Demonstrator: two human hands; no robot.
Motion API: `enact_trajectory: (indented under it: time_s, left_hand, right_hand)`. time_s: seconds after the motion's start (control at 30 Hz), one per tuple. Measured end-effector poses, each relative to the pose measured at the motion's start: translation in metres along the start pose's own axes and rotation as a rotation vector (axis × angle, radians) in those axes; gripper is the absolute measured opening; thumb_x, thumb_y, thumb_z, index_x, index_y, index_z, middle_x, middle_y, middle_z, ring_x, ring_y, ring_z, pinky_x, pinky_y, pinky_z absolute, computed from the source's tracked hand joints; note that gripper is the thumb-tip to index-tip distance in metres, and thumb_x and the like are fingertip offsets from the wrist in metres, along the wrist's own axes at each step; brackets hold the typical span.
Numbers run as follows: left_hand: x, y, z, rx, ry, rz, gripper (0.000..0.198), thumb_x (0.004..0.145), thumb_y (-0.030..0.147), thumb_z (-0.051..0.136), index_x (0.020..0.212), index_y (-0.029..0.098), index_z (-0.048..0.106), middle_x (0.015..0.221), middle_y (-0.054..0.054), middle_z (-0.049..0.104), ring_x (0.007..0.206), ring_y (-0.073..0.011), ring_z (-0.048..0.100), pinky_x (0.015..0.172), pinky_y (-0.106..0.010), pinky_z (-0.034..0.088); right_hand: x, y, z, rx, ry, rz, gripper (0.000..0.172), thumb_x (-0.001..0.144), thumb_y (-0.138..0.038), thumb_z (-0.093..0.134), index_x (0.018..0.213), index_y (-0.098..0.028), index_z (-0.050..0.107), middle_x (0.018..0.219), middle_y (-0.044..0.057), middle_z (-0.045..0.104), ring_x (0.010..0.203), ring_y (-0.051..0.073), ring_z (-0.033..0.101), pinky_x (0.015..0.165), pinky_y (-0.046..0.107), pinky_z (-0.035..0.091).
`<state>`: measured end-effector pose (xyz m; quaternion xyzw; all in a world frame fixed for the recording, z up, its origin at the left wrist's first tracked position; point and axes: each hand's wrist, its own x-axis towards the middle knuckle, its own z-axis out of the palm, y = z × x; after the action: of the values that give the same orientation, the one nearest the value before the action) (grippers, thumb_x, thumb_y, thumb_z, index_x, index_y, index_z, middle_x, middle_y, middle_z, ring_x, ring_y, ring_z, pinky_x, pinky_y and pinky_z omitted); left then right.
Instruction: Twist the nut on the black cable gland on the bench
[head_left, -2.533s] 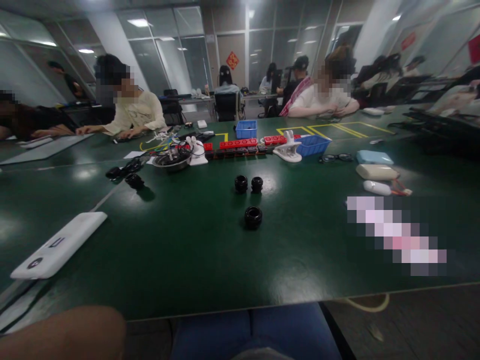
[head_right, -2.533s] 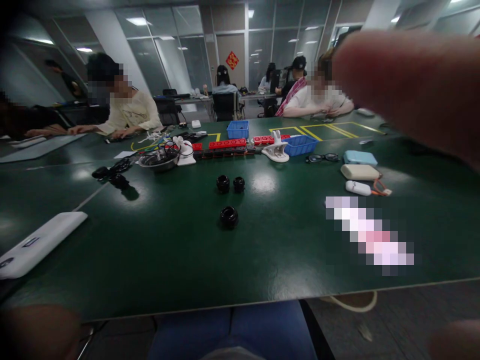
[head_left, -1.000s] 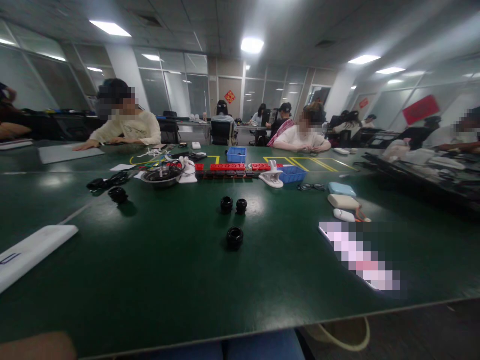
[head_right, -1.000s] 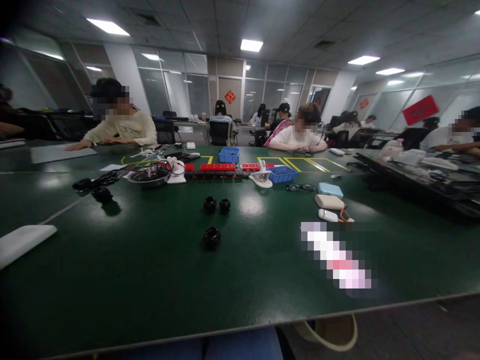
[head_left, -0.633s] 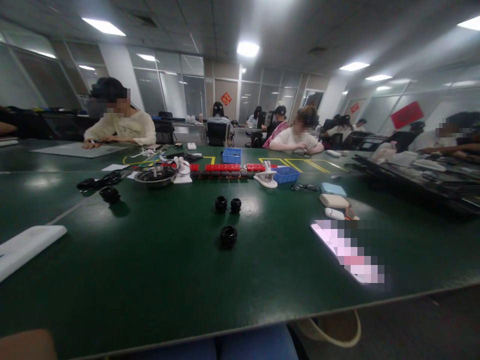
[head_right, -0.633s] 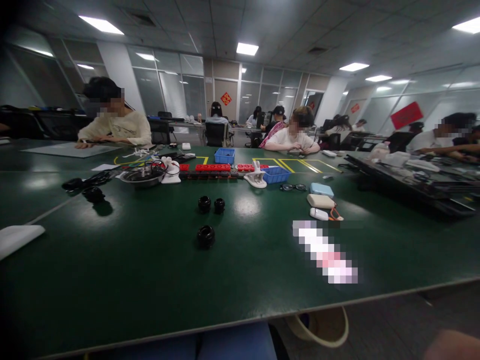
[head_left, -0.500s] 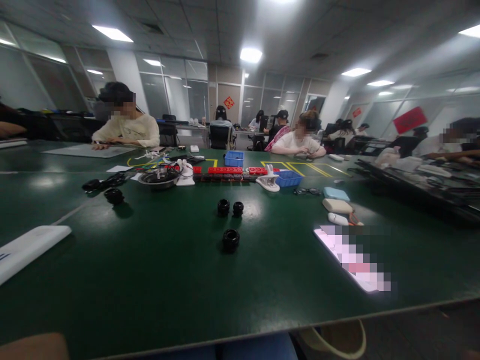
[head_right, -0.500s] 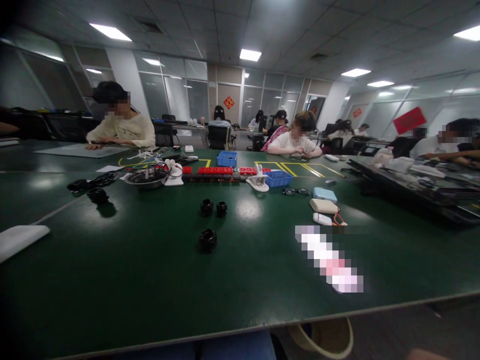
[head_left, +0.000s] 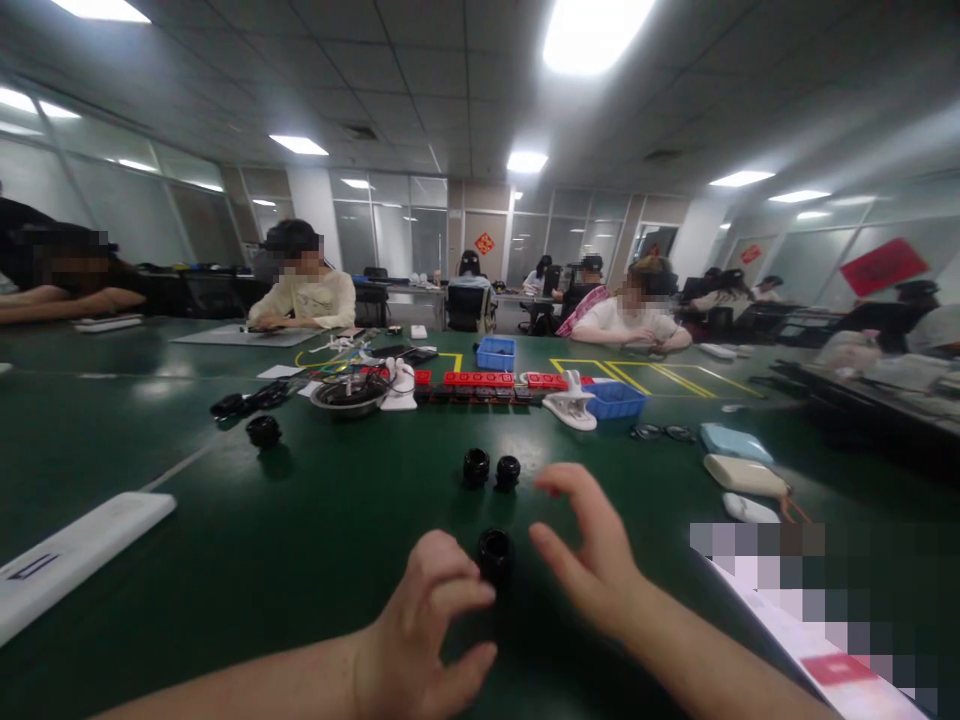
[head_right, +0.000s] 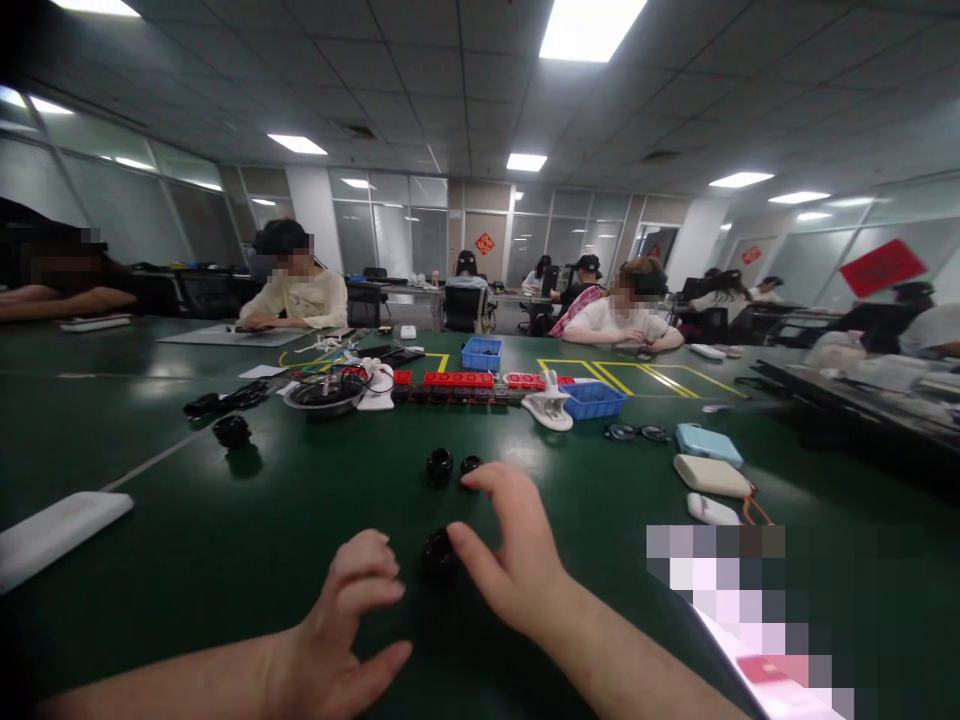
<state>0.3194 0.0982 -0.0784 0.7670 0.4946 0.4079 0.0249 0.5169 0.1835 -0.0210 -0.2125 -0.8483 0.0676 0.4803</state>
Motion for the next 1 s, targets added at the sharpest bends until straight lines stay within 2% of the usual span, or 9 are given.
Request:
enact_trajectory:
  time_s: [0.1,0.17,0.27,0.33,0.43,0.53,0.67,0.8,1.0]
  left_hand:
    - [0.019,-0.013,0.007,-0.059,0.017,-0.16,0.045,0.081,0.034,0.05,0.122,0.019,0.035,0.12,-0.013,0.038,0.115,-0.0282,0.036,0.096,-0.049,0.035]
    - [0.028,-0.02,0.009,-0.093,-0.122,-0.265,0.05,0.08,0.034,0.051,0.124,0.02,0.034,0.124,-0.012,0.036,0.119,-0.0291,0.031,0.1,-0.052,0.029]
    - [0.034,-0.025,0.007,-0.09,-0.376,-0.316,0.063,0.069,0.029,0.061,0.127,0.022,0.035,0.126,-0.01,0.038,0.121,-0.0301,0.03,0.105,-0.056,0.015]
    - [0.037,-0.025,0.006,-0.075,-0.442,-0.312,0.067,0.062,0.027,0.067,0.124,0.024,0.04,0.123,-0.008,0.041,0.117,-0.0295,0.034,0.105,-0.056,0.011]
    - [0.043,-0.026,0.008,-0.074,-0.457,-0.302,0.045,0.06,0.029,0.071,0.102,0.023,0.057,0.106,-0.004,0.05,0.102,-0.0257,0.044,0.1,-0.052,0.024]
    - [0.048,-0.029,0.012,-0.087,-0.437,-0.286,0.03,0.061,0.031,0.072,0.088,0.022,0.061,0.096,-0.002,0.052,0.092,-0.0225,0.046,0.088,-0.043,0.036]
    - [0.048,-0.033,0.014,-0.13,-0.456,-0.243,0.045,0.053,0.04,0.079,0.091,0.024,0.06,0.094,0.0,0.051,0.09,-0.0208,0.045,0.09,-0.042,0.032]
    - [0.049,-0.032,0.013,-0.117,-0.449,-0.249,0.031,0.059,0.031,0.075,0.084,0.021,0.06,0.091,0.0,0.051,0.088,-0.0194,0.045,0.087,-0.039,0.032]
    - [0.05,-0.028,0.009,-0.108,-0.455,-0.267,0.029,0.059,0.028,0.073,0.083,0.02,0.06,0.091,0.0,0.049,0.088,-0.0195,0.044,0.082,-0.035,0.035]
  right_hand:
    - [-0.006,0.011,0.03,0.059,-0.06,-0.028,0.031,0.091,-0.042,0.037,0.104,-0.016,0.046,0.097,0.008,0.052,0.09,0.021,0.05,0.077,0.038,0.044]
    - [-0.011,0.016,0.043,0.084,-0.081,0.007,0.032,0.093,-0.042,0.03,0.108,-0.016,0.043,0.097,0.009,0.051,0.089,0.021,0.049,0.076,0.037,0.043]
    - [-0.015,0.017,0.047,0.112,-0.156,0.042,0.035,0.091,-0.047,0.035,0.106,-0.017,0.046,0.099,0.009,0.05,0.09,0.023,0.048,0.075,0.037,0.041]
    - [-0.013,0.016,0.045,0.103,-0.251,0.059,0.031,0.088,-0.045,0.043,0.1,-0.017,0.05,0.095,0.008,0.05,0.086,0.023,0.048,0.073,0.038,0.04]
    - [-0.008,0.014,0.042,0.053,-0.361,0.046,0.019,0.085,-0.028,0.047,0.098,-0.016,0.054,0.089,0.007,0.052,0.082,0.021,0.047,0.072,0.038,0.038]
    - [-0.004,0.013,0.041,0.007,-0.362,-0.008,0.021,0.081,-0.021,0.049,0.1,-0.015,0.056,0.087,0.007,0.054,0.08,0.021,0.048,0.071,0.037,0.038]
    - [-0.002,0.011,0.041,0.007,-0.355,-0.034,0.023,0.08,-0.021,0.051,0.101,-0.015,0.057,0.086,0.006,0.056,0.079,0.02,0.049,0.071,0.035,0.037]
    - [-0.001,0.008,0.04,0.048,-0.352,-0.047,0.026,0.08,-0.019,0.049,0.105,-0.013,0.055,0.089,0.007,0.057,0.08,0.02,0.048,0.071,0.035,0.037]
    - [0.001,0.002,0.036,0.122,-0.351,-0.079,0.03,0.081,-0.016,0.047,0.11,-0.014,0.052,0.098,0.005,0.061,0.081,0.019,0.048,0.072,0.034,0.036]
